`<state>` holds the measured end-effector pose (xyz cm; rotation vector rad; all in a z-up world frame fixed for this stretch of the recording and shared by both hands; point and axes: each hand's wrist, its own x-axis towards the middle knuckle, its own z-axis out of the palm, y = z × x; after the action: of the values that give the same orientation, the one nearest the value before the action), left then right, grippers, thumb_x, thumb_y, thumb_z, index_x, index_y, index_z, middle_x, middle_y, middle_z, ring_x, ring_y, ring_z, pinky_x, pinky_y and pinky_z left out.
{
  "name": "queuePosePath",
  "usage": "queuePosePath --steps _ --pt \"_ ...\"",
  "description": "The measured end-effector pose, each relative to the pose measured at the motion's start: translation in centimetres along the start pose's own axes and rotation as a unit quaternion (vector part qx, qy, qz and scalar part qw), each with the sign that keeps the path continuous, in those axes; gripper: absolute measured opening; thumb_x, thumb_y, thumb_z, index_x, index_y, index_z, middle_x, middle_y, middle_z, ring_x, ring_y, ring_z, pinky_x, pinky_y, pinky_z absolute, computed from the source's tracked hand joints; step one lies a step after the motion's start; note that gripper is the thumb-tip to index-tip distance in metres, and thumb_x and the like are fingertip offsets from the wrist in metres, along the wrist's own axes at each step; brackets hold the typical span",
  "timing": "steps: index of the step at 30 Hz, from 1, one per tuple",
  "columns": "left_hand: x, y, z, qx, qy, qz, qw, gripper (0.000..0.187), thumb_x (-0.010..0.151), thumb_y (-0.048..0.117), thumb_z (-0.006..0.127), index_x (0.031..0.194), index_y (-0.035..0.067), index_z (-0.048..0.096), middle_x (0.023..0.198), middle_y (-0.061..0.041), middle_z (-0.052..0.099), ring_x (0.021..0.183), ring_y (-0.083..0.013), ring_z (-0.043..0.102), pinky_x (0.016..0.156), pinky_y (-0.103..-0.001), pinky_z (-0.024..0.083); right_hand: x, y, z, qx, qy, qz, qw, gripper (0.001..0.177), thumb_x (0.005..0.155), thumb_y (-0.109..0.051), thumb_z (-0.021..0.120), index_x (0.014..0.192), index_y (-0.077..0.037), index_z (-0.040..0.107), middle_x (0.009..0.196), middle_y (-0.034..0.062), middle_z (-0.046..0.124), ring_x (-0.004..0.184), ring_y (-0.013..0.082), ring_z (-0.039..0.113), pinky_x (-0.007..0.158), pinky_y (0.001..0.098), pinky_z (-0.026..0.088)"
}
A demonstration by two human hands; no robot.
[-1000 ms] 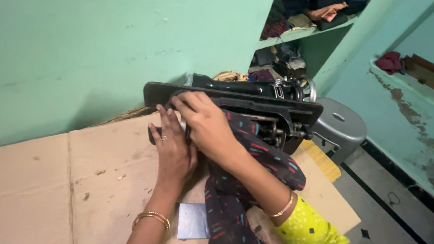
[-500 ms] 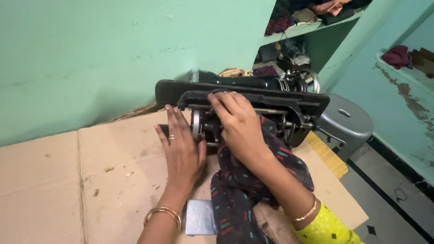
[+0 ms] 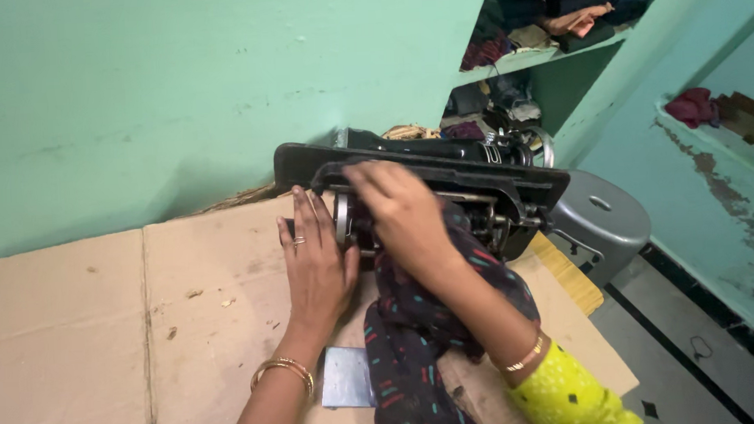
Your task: The person disassembles and wipes parts of a sewing machine, including the hand wheel and internal components, before reassembling the machine and threading a piece of dark fabric through it.
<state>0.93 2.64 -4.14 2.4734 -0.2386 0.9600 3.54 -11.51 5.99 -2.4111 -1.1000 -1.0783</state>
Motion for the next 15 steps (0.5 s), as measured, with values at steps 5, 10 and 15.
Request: queuePosePath --steps 5,10,15 --pt "0.0 0.1 -0.3 -0.019 0.002 0.000 1.000 0.094 0.085 0.026 0.069 0.155 -0.013 0.019 0.163 -0.034 0.019 0.153 -0.0421 0.022 0.122 -0.060 0.018 -1.7 0.0 -1.0 -0.027 0.042 0.056 0.997 0.051 0.072 0.008 0.058 0.122 0.004 0.069 0.119 0.0165 0.067 0.117 0.0370 0.061 0.109 0.0460 0.046" --pt "0.0 -0.1 0.6 -0.013 0.002 -0.005 1.000 0.099 0.080 0.023 0.073 0.153 -0.015 0.017 0.161 -0.035 0.019 0.153 -0.0433 0.022 0.122 -0.060 0.018 0.1 -0.9 1.8 0.021 0.027 0.019 0.999 0.054 0.076 0.010 0.056 0.129 0.005 0.064 0.124 0.0190 0.065 0.120 0.0377 0.060 0.117 0.0468 0.044" --pt "-0.5 -0.7 1.5 -0.087 0.054 0.015 0.995 0.097 0.085 0.016 0.070 0.159 -0.010 0.012 0.165 -0.034 0.016 0.155 -0.0475 0.021 0.124 -0.062 0.018 0.1 0.0 1.1 0.118 0.002 -0.011 0.993 0.060 0.075 0.012 0.053 0.134 0.002 0.063 0.130 0.0204 0.064 0.127 0.0405 0.059 0.118 0.0482 0.043"
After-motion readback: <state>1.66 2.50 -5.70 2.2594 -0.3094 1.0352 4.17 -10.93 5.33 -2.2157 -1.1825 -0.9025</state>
